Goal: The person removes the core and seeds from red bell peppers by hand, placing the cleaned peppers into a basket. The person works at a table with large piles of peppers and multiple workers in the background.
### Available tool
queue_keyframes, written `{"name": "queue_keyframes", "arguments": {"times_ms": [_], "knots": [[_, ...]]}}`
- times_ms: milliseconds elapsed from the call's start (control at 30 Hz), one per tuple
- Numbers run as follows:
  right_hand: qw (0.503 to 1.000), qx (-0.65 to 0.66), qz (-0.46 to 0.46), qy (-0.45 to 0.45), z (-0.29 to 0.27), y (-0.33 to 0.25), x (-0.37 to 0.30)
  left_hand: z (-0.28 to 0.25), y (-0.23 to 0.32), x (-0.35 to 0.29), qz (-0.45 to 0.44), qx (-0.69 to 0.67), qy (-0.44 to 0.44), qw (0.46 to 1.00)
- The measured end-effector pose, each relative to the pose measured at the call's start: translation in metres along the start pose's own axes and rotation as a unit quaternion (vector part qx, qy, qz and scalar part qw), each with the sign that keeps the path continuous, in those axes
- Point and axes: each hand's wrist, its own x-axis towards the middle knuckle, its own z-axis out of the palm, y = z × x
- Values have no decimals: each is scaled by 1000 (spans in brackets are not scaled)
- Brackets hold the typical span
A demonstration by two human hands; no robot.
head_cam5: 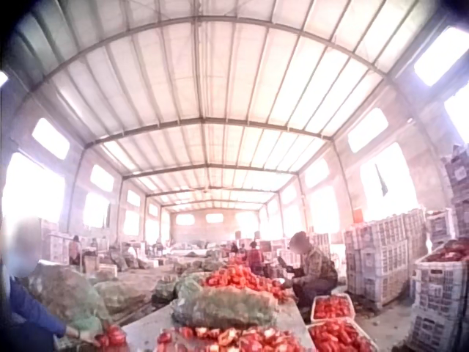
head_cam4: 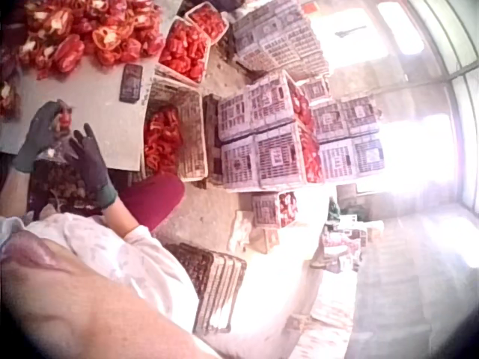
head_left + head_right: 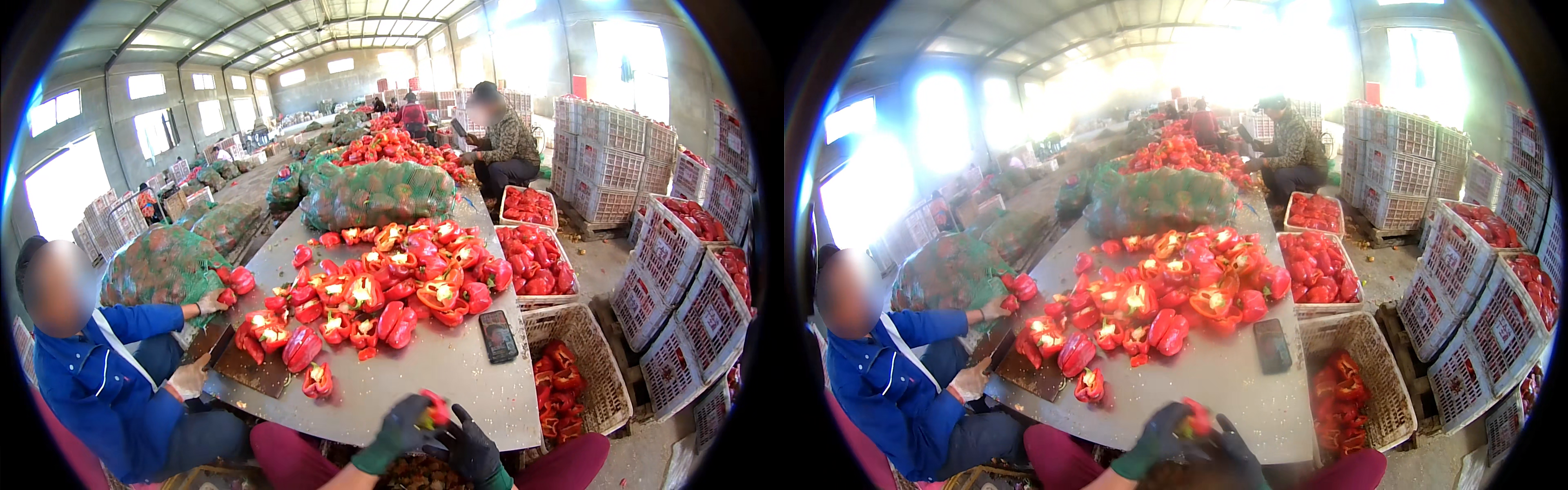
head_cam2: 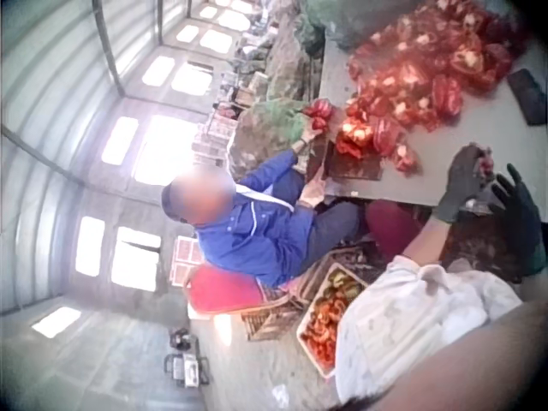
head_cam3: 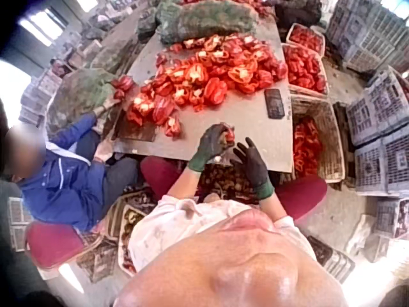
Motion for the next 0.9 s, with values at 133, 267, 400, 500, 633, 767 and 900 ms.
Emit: {"name": "queue_keyframes", "arguments": {"times_ms": [133,267,400,500,633,767,900], "knots": [[999,-13,-25,40,-13,4,-4,21,56,-18,2,16,-66,998],[998,-45,-5,40,-23,17,-7,11,40,-36,-12,-53,-186,981],[992,-118,-3,38,-64,26,2,10,37,-47,-14,-101,-197,975],[991,-128,13,29,-48,27,-3,14,38,-54,-69,-117,-184,973],[994,-107,23,23,-12,26,-19,18,40,-57,-118,-138,-178,967],[982,-178,-4,55,13,20,-25,30,41,-66,-163,-152,-164,961],[948,-250,-86,178,15,21,-5,20,49,-68,-192,-129,-129,964]]}}
